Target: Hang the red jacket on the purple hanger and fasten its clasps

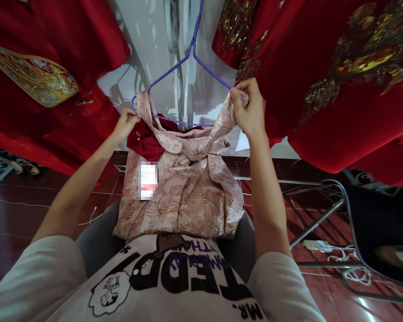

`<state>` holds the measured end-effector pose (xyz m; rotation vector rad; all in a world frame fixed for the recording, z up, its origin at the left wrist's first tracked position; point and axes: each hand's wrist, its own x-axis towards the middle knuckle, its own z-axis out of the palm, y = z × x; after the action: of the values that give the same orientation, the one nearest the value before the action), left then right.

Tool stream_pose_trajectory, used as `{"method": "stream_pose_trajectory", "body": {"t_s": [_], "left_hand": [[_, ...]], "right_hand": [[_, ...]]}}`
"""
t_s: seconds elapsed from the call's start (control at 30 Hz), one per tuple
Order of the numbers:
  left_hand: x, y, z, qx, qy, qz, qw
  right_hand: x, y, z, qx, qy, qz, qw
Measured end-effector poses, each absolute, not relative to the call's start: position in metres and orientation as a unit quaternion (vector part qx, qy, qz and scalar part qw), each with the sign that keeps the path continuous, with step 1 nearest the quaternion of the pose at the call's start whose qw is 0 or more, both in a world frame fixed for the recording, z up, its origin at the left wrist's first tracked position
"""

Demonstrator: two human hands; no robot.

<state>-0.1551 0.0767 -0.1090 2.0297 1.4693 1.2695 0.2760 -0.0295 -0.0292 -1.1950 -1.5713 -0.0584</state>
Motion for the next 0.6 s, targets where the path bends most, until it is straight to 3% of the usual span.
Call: {"method": "stream_pose_trajectory", "body": {"t_s": [0.1, 0.17, 0.27, 0.43, 0.6], "left_hand": [[-0.148, 0.057, -0.113, 0.765, 0.519, 0.380, 0.022], [-0.146, 0.050, -0.107, 0.769, 0.550, 0.326, -0.018], [-0.154, 0.050, -0.090, 0.769, 0.571, 0.283, 0.044], [-0.183, 0.068, -0.054, 0.758, 0.516, 0.343, 0.202], [-0.160, 0.082, -0.009, 0.658, 0.619, 0.405, 0.146]], "right_hand": [[0.276, -0.030, -0.029, -0.512, -0.662, -0.026, 0.547], [0.277, -0.029, -0.030, -0.508, -0.663, -0.030, 0.549], [0.279, -0.029, -0.030, -0.502, -0.668, -0.033, 0.548], [0.279, -0.028, -0.030, -0.508, -0.664, -0.026, 0.548], [0.275, -0.031, -0.028, -0.497, -0.664, -0.025, 0.558]]}}
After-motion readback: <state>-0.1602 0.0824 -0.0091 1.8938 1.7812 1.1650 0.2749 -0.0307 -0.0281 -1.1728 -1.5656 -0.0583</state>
